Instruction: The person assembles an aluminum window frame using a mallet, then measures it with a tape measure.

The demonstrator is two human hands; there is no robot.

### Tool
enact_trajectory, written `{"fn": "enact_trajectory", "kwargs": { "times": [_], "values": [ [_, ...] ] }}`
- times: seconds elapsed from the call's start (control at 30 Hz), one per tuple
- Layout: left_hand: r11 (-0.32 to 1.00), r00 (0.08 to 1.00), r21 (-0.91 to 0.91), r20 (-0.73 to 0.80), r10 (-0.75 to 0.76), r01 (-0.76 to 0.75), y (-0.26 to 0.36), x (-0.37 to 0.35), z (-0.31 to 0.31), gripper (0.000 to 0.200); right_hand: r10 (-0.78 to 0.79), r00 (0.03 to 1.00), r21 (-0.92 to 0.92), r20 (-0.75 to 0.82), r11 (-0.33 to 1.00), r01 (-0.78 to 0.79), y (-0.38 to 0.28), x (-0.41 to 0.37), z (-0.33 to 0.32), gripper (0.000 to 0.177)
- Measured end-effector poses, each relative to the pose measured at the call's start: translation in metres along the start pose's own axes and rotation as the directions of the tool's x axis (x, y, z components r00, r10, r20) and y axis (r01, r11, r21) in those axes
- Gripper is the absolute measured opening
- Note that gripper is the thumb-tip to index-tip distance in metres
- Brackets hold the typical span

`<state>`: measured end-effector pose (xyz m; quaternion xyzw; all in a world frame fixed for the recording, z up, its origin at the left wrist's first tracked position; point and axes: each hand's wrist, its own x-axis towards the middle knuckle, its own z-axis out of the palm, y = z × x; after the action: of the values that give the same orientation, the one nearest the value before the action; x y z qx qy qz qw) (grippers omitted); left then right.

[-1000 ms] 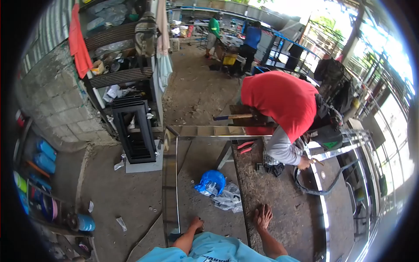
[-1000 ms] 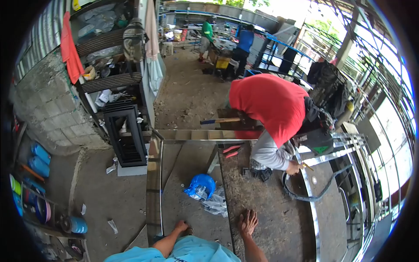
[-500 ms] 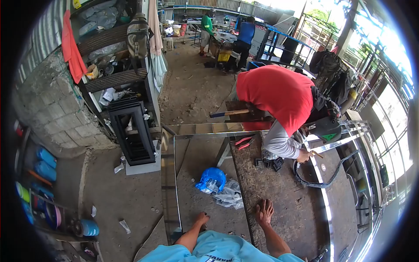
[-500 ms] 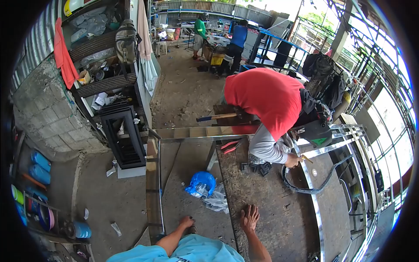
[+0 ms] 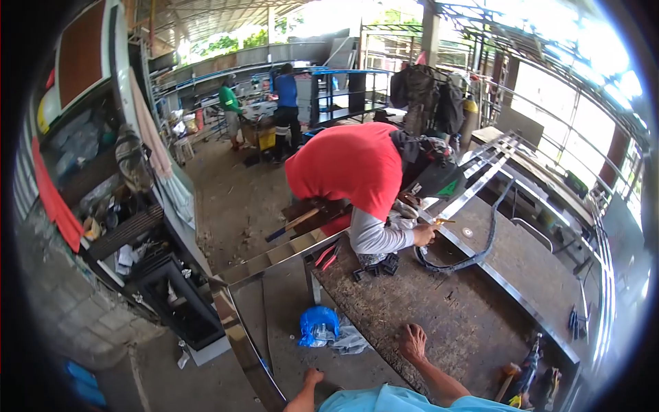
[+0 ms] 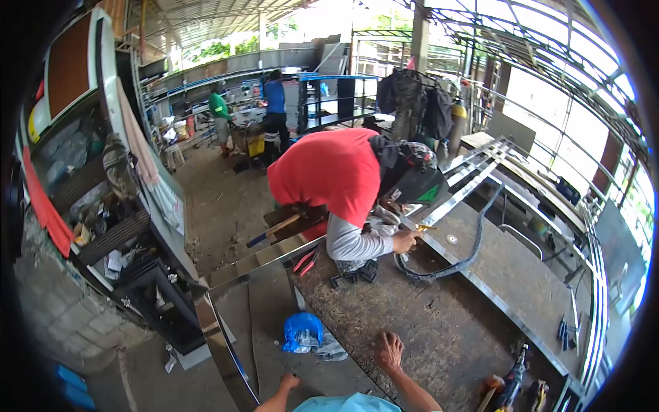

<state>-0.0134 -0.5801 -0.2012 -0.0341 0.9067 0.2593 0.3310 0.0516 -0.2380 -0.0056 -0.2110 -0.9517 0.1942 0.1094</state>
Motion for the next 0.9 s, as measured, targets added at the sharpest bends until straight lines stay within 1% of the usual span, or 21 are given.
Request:
{"fn": "enact_trajectory", "kwargs": {
  "times": [0.03,0.07,0.17,0.2,0.23,0.33,0.37,0.4,0.43,0.47,0.5,0.53,0.57,0.6,0.63,0.67,0.7,0.73,0.8,0.87,0.9],
  "values": [
    [0.998,1.0,0.057,-0.008,-0.004,0.005,-0.008,0.005,-0.002,0.055,-0.058,0.998,-0.013,-0.023,0.998,0.058,0.005,-0.001,0.001,0.051],
    [0.999,1.0,0.05,-0.023,0.002,-0.001,-0.005,0.002,-0.012,0.053,-0.118,0.993,-0.034,-0.031,0.993,0.117,0.013,-0.007,0.0,0.05],
    [0.997,0.996,0.047,-0.062,0.063,-0.06,0.021,-0.01,-0.069,0.048,-0.105,0.994,-0.026,-0.013,0.994,0.105,0.018,-0.007,0.002,0.05],
    [0.999,0.991,0.022,-0.125,0.048,-0.046,0.023,-0.008,-0.075,0.051,-0.098,0.995,-0.027,-0.007,0.995,0.098,0.017,-0.007,0.002,0.051],
    [0.999,0.989,-0.005,-0.137,0.051,-0.053,0.022,-0.003,-0.08,0.053,-0.081,0.997,-0.026,0.012,0.996,0.081,0.017,-0.007,0.004,0.051],
    [0.996,0.984,-0.037,-0.157,0.079,-0.086,0.014,-0.005,-0.089,0.056,-0.137,0.985,-0.104,-0.106,0.987,0.126,0.016,-0.015,0.006,0.048],
    [0.995,0.981,-0.026,-0.17,0.095,-0.101,0.013,-0.005,-0.088,0.056,-0.148,0.981,-0.111,-0.129,0.985,0.134,0.013,-0.015,0.002,0.046],
    [0.993,0.976,-0.023,-0.188,0.107,-0.114,0.008,-0.006,-0.082,0.056,-0.132,0.986,-0.118,-0.1,0.986,0.12,0.013,-0.016,-0.002,0.046],
    [0.994,0.972,-0.01,-0.21,0.103,-0.107,-0.005,0.006,-0.065,0.057,-0.092,0.986,-0.107,-0.142,0.991,0.078,0.012,-0.014,-0.005,0.046],
    [0.984,0.994,-0.174,-0.084,-0.065,0.05,0.018,-0.028,-0.063,0.056,-0.143,0.986,-0.104,-0.084,0.986,0.134,0.014,-0.012,-0.003,0.045],
    [0.99,0.99,-0.134,-0.144,0.011,-0.031,0.006,-0.023,-0.038,0.05,-0.15,0.987,-0.165,-0.066,0.977,0.137,0.013,-0.002,-0.001,0.045],
    [0.996,0.993,-0.055,-0.102,0.067,-0.073,-0.009,-0.016,-0.013,0.045,-0.15,0.988,-0.223,-0.032,0.965,0.139,0.016,-0.008,0.002,0.045],
    [0.992,0.991,0.021,-0.06,0.122,-0.121,-0.023,-0.009,0.011,0.04,-0.155,0.988,-0.215,-0.007,0.965,0.149,0.017,-0.02,0.0,0.046],
    [0.974,0.99,-0.194,-0.061,-0.129,0.115,-0.002,-0.026,0.005,0.036,-0.167,0.985,-0.2,-0.034,0.967,0.157,0.01,-0.01,0.001,0.046],
    [0.966,0.987,-0.241,-0.104,-0.123,0.095,0.01,-0.052,0.009,0.035,-0.225,0.974,-0.182,0.033,0.957,0.227,0.008,-0.01,0.003,0.046],
    [0.961,0.982,-0.271,-0.157,-0.101,0.056,0.017,-0.063,0.01,0.034,-0.2,0.98,-0.222,0.014,0.955,0.198,0.009,-0.011,0.005,0.047],
    [0.95,0.975,-0.298,-0.167,-0.15,0.095,0.018,-0.071,0.018,0.034,-0.166,0.986,-0.264,-0.023,0.952,0.154,0.011,-0.009,0.006,0.048],
    [0.952,0.975,-0.279,-0.139,-0.172,0.128,0.018,-0.08,0.03,0.035,-0.195,0.981,-0.252,0.0,0.949,0.188,0.012,-0.006,0.009,0.048],
    [0.953,0.973,-0.25,-0.107,-0.205,0.173,0.018,-0.085,0.041,0.035,-0.213,0.975,-0.264,-0.057,0.945,0.191,0.021,-0.007,0.015,0.049],
    [0.937,0.96,-0.215,0.11,-0.257,0.276,0.017,-0.107,0.053,0.047,-0.156,0.987,-0.27,-0.031,0.952,0.142,0.028,-0.01,0.02,0.048],
    [0.923,0.937,-0.181,0.146,-0.317,0.34,0.021,-0.116,0.054,0.048,-0.182,0.982,-0.252,-0.047,0.954,0.165,0.029,-0.01,0.02,0.048]
  ]
}}
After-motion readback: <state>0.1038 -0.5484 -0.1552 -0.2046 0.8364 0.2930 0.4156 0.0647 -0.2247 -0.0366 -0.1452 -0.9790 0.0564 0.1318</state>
